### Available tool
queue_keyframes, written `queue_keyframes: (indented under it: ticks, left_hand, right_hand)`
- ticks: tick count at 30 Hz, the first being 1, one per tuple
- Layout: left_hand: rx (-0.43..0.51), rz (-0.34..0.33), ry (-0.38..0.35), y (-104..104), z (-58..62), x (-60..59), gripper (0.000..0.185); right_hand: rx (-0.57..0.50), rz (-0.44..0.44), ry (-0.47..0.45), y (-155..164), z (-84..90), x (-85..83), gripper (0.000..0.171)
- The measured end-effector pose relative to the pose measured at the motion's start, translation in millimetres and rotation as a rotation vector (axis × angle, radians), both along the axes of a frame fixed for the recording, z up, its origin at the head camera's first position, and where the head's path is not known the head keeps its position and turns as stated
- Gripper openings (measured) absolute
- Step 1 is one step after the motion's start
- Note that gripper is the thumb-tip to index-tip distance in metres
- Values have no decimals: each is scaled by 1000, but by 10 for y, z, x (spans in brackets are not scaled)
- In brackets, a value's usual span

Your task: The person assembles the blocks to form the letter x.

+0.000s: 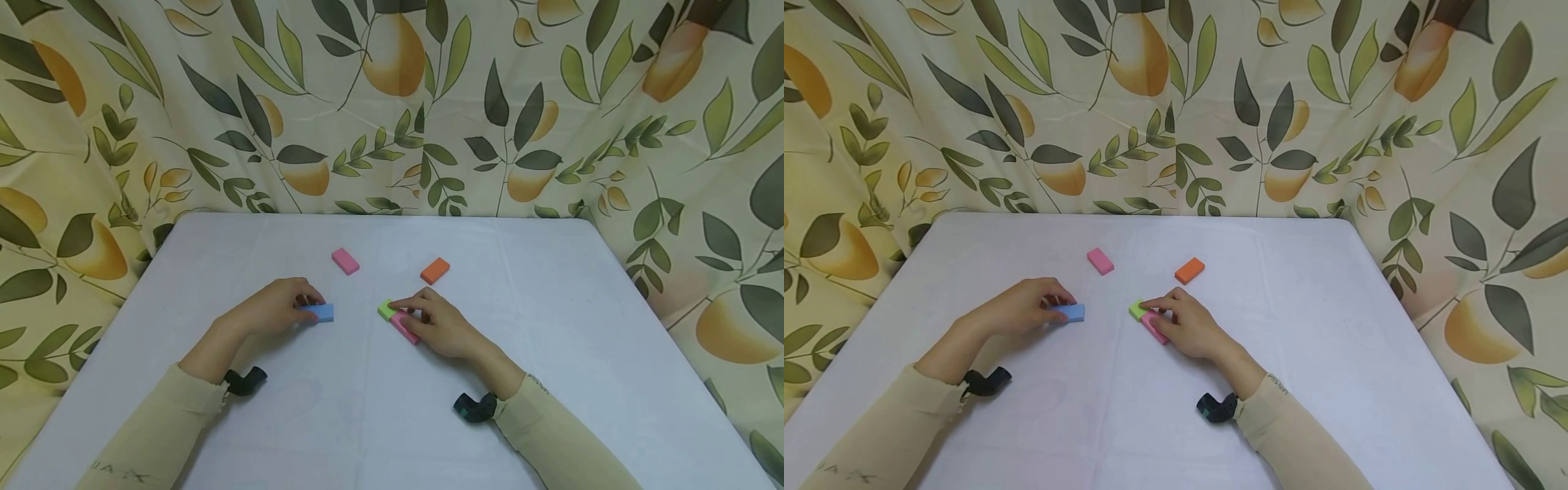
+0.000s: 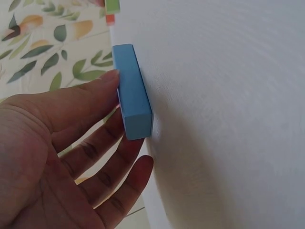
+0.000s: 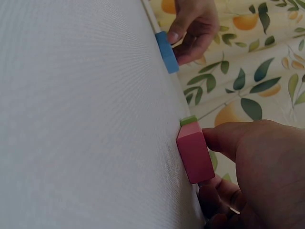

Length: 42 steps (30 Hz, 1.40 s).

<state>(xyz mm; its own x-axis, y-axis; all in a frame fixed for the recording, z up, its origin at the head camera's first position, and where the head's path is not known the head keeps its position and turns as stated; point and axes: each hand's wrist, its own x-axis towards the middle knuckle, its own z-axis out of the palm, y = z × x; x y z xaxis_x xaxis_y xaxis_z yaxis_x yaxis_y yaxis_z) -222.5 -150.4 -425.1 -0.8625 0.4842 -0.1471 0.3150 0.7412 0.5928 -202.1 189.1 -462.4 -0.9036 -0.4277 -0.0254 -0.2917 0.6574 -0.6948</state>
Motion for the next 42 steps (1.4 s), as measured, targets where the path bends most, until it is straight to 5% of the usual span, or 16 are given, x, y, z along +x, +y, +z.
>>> queue_keyframes:
  ticks: [42]
  left_hand:
    - [-1,-29,12,113,-40,-20,28]
  right_hand:
    - [9,0,15,2,0,-5,30]
